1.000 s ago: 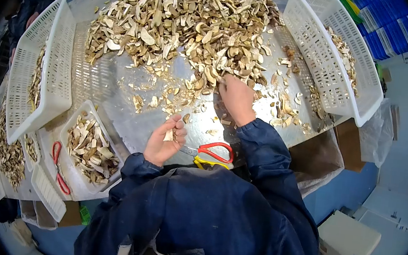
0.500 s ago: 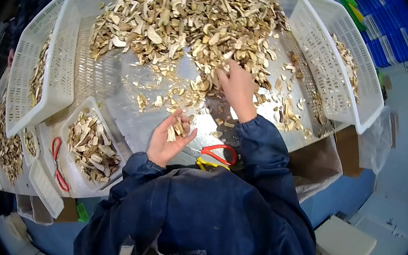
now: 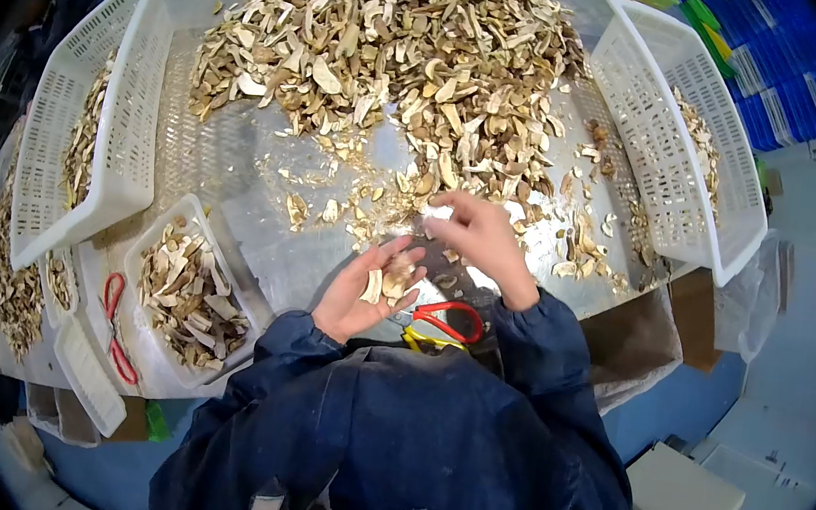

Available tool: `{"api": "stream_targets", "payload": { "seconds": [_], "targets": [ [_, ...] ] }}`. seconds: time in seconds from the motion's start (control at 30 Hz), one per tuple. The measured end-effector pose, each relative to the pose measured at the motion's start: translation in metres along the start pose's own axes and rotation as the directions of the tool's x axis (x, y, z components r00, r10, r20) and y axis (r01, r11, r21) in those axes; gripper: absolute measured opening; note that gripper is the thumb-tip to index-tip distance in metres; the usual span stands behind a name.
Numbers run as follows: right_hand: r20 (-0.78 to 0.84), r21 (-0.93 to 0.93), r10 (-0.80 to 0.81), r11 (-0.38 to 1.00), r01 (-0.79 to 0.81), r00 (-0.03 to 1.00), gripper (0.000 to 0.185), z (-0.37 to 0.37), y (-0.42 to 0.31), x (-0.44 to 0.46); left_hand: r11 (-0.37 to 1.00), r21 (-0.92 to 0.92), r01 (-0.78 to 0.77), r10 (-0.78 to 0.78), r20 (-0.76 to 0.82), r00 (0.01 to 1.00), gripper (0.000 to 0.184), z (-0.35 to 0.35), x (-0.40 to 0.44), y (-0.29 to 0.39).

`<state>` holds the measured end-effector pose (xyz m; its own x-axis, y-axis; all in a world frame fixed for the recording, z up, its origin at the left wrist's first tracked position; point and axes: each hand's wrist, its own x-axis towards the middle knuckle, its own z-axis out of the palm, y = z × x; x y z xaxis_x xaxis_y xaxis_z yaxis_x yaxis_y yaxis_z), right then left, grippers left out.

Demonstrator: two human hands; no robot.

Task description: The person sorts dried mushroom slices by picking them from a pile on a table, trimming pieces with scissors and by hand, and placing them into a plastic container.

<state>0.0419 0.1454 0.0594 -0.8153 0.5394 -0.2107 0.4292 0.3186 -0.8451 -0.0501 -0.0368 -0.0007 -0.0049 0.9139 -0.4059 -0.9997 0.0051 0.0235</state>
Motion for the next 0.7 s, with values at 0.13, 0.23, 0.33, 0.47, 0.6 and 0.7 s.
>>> {"api": "stream_targets", "payload": {
  "seconds": [0.13,0.23,0.33,0.47,0.6,0.7],
  "targets": [
    [-0.317,-0.349,-0.116,0.937,-0.003,0.941,0.036,0.003,0.028,0.049,0.998,-0.059,0.017,-0.018,-0.007,1.000,0.021,-0.025,0.001,-0.006],
    [-0.300,-0.533,-0.181,0.846,-0.006,0.937,0.033,0.012,0.043,0.077,0.999,-0.055,0.003,0.000,0.043,0.999,0.017,-0.030,-0.003,-0.002],
    [-0.254,-0.412,-0.106,0.911,-0.008,0.961,0.034,0.013,0.045,0.073,0.996,0.066,-0.063,0.061,0.022,0.998,0.014,-0.021,-0.007,0.001],
    [-0.051,0.308,0.131,0.945,-0.109,0.990,0.025,0.004,0.052,0.049,0.945,0.288,-0.156,0.165,-0.007,0.986,0.015,-0.022,-0.004,-0.001],
    [0.200,0.731,0.182,0.627,-0.270,0.963,0.013,0.024,0.033,0.002,0.893,0.391,-0.223,0.232,0.025,0.972,0.027,-0.014,0.000,-0.005],
    [0.284,0.773,0.135,0.553,-0.310,0.949,0.009,0.043,0.020,-0.020,0.879,0.401,-0.259,0.264,0.043,0.964,0.029,-0.006,-0.002,-0.003]
  ]
}}
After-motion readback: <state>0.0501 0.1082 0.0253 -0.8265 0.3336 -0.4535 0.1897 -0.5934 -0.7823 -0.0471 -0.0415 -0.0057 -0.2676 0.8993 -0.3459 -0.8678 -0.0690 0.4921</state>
